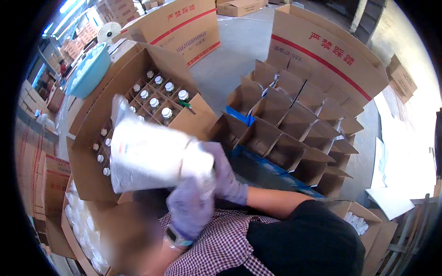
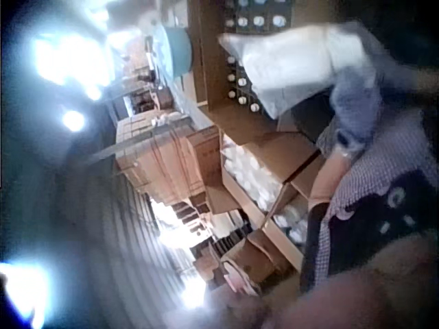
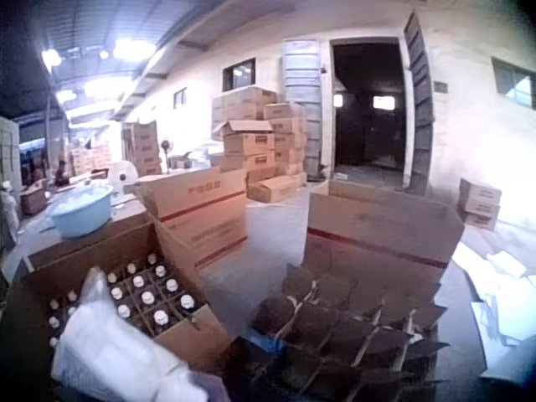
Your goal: The person assembles white electric kettles by inserting a black circular base into the kettle body, screwing on the lid, and wrapping each unit in a plastic bag. The person places the wrapped kettles into a cardboard box.
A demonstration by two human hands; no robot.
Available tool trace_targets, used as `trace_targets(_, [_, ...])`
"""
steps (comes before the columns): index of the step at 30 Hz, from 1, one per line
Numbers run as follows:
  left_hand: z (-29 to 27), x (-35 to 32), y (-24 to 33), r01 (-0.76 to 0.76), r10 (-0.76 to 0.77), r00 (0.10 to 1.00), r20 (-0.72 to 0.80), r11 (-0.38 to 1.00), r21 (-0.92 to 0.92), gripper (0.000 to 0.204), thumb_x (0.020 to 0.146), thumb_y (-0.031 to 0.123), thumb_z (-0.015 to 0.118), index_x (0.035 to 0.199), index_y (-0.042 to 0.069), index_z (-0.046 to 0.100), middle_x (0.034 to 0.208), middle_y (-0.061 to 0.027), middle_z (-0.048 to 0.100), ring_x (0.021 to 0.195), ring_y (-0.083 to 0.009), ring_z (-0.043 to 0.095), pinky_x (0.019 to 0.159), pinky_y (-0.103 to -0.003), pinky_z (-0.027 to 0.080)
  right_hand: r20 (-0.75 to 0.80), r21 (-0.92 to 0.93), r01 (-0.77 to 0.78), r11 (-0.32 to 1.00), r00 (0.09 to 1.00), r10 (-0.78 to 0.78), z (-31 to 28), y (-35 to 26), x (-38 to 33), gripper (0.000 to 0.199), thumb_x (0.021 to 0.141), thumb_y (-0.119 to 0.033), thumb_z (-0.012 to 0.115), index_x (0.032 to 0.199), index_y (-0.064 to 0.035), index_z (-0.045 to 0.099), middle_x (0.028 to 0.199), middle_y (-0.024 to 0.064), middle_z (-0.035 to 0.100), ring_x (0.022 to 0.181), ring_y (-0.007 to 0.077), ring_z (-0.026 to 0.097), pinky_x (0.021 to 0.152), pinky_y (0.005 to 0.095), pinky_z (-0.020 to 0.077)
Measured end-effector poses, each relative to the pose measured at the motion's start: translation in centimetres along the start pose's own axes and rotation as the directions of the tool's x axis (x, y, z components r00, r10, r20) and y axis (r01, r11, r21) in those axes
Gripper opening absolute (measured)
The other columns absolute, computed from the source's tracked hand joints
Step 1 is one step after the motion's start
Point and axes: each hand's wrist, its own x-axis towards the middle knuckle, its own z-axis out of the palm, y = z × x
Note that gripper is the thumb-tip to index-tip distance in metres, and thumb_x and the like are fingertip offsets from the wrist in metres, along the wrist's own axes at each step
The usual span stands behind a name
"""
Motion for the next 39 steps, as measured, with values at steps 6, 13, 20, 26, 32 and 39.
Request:
trace_targets(6, [0.5, 2.1, 0.3, -0.140, 0.163, 0.982, 0.093, 0.967, -0.215, 0.035, 0.083, 0.018, 0.072, 0.116, 0.005, 0.066, 0.099, -0.0183, 0.066, 0.089, -0.0374, 0.065, 0.078, -0.044, 0.053, -0.264, -0.039, -0.223, 0.974, 0.942, 0.205, -10.7, -3.0, 7.1, 0.079, 0.072, -0.021, 0.091, 0.136, -0.0056, 0.048, 0.127, 0.0117, 0.059, 0.122, 0.0233, 0.056, 0.106, 0.0386, 0.0452])
trace_targets(13, [-3.8, -1.8, -8.3, 0.214, -0.202, 0.973, 0.109, 0.971, -0.111, 0.029, 0.081, 0.009, 0.069, 0.110, 0.004, 0.069, 0.098, -0.0157, 0.068, 0.090, -0.0338, 0.066, 0.080, -0.040, 0.053, -0.354, -0.772, -0.453, 0.445, 0.889, 0.290, -22.5, 10.6, 16.5, 0.080, 0.069, -0.050, 0.083, 0.130, -0.0064, 0.055, 0.125, 0.0235, 0.063, 0.115, 0.0386, 0.063, 0.098, 0.0460, 0.0512])
trace_targets(20, [-11.0, -13.5, -13.5, 0.582, -0.568, 0.797, -0.205, 0.813, 0.012, 0.024, 0.085, 0.011, 0.070, 0.108, 0.003, 0.069, 0.099, -0.0159, 0.069, 0.092, -0.0340, 0.068, 0.083, -0.041, 0.054, -0.201, -0.951, -0.305, 0.042, 0.718, 0.666, -18.6, 24.3, 20.3, 0.079, 0.082, -0.062, 0.068, 0.135, -0.0037, 0.060, 0.134, 0.0258, 0.061, 0.127, 0.0403, 0.057, 0.108, 0.0488, 0.0447])
trace_targets(26, [-20.5, -24.1, -21.1, 0.854, -0.736, 0.498, -0.459, 0.507, 0.114, 0.032, 0.088, 0.024, 0.070, 0.113, 0.003, 0.071, 0.104, -0.0173, 0.071, 0.094, -0.0315, 0.070, 0.084, -0.041, 0.055, -0.086, -0.996, -0.033, -0.083, 0.597, 0.797, -23.7, 34.7, 17.3, 0.077, 0.095, -0.067, 0.036, 0.132, -0.0050, 0.065, 0.136, 0.0275, 0.060, 0.128, 0.0420, 0.057, 0.106, 0.0504, 0.0446])
trace_targets(32, [-24.1, -29.3, -32.9, 0.961, -0.881, 0.255, -0.399, 0.185, 0.205, 0.071, 0.077, 0.049, 0.079, 0.132, 0.008, 0.061, 0.119, -0.0195, 0.068, 0.113, -0.0351, 0.065, 0.100, -0.044, 0.050, 0.105, -0.952, -0.143, 0.271, 0.678, 0.728, -18.8, 30.0, 20.1, 0.043, 0.089, -0.038, 0.064, 0.109, -0.0009, 0.072, 0.111, 0.0245, 0.072, 0.107, 0.0415, 0.066, 0.092, 0.0490, 0.0497])
trace_targets(39, [-20.9, -27.8, -45.1, 0.976, -0.909, 0.193, -0.369, 0.141, 0.163, 0.103, 0.062, 0.058, 0.086, 0.146, 0.010, 0.049, 0.132, -0.0248, 0.062, 0.121, -0.0405, 0.061, 0.104, -0.045, 0.049, 0.451, -0.849, 0.225, 0.478, 0.779, 0.435, -9.6, 20.3, 23.8, 0.038, 0.090, -0.035, 0.069, 0.110, -0.0023, 0.070, 0.108, 0.0198, 0.069, 0.104, 0.0371, 0.064, 0.091, 0.0458, 0.0505])
